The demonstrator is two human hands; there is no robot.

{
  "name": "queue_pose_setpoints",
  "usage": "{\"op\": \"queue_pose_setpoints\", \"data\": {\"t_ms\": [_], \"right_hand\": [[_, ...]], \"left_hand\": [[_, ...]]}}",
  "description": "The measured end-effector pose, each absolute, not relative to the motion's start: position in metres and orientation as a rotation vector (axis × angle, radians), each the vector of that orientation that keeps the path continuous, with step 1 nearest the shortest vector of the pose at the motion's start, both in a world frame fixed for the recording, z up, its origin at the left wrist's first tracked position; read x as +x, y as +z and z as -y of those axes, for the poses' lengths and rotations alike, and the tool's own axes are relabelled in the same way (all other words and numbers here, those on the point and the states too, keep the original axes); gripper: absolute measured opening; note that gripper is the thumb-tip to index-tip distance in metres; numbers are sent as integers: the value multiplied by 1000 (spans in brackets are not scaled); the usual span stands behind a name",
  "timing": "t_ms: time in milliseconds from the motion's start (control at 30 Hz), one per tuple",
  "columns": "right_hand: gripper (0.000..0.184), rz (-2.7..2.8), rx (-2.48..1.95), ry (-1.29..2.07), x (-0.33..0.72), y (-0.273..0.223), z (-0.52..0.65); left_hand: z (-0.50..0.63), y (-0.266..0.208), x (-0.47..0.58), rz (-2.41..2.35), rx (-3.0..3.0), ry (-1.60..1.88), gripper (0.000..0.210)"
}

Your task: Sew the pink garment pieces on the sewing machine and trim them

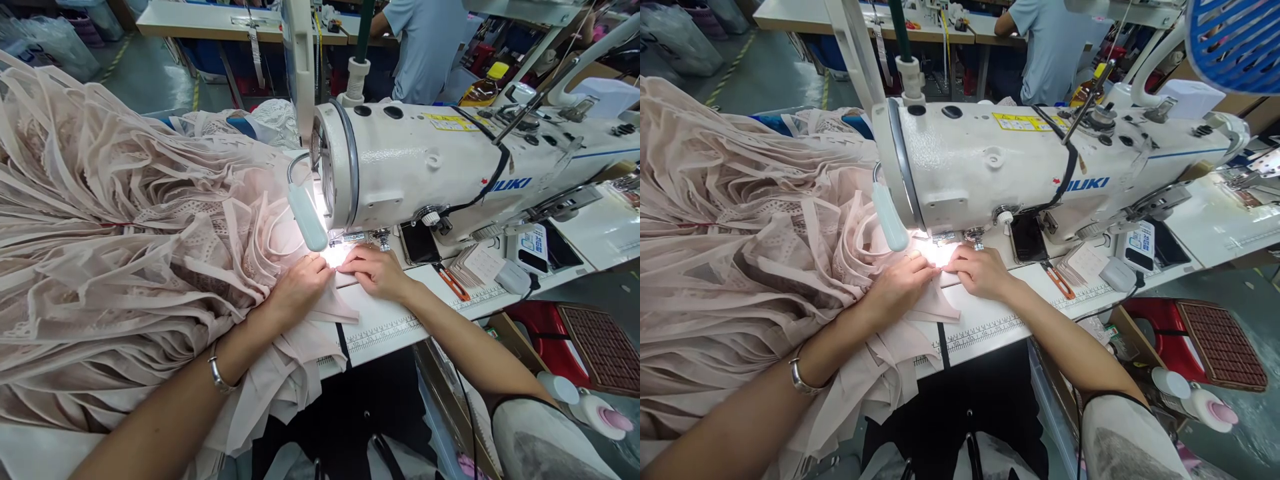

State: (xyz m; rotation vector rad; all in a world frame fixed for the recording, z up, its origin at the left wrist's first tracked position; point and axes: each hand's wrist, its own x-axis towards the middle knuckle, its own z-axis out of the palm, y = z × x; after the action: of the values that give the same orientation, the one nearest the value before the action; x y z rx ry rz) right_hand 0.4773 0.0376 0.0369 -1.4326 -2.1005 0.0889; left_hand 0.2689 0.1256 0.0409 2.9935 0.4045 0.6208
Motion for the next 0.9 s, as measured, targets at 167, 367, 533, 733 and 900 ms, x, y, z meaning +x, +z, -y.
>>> {"op": "queue_pose_setpoints", "data": {"t_ms": [167,367,533,733,900], "right_hand": [[34,2213,-1484,81,476,43,-35],[35,2227,-1588,-9,476,39,-32],[38,2253,-1509,-58,479,36,-35],[41,2260,-1613,18,478,36,-36],[45,2254,-1731,42,474,41,-35]], "left_hand": [[-129,38,261,-462,2938,507,29],[-128,40,261,-526,2922,347,38],[-128,40,264,-569,2922,339,38],[-129,40,266,-588,2936,364,38],[-129,42,269,-669,2908,316,34]]}}
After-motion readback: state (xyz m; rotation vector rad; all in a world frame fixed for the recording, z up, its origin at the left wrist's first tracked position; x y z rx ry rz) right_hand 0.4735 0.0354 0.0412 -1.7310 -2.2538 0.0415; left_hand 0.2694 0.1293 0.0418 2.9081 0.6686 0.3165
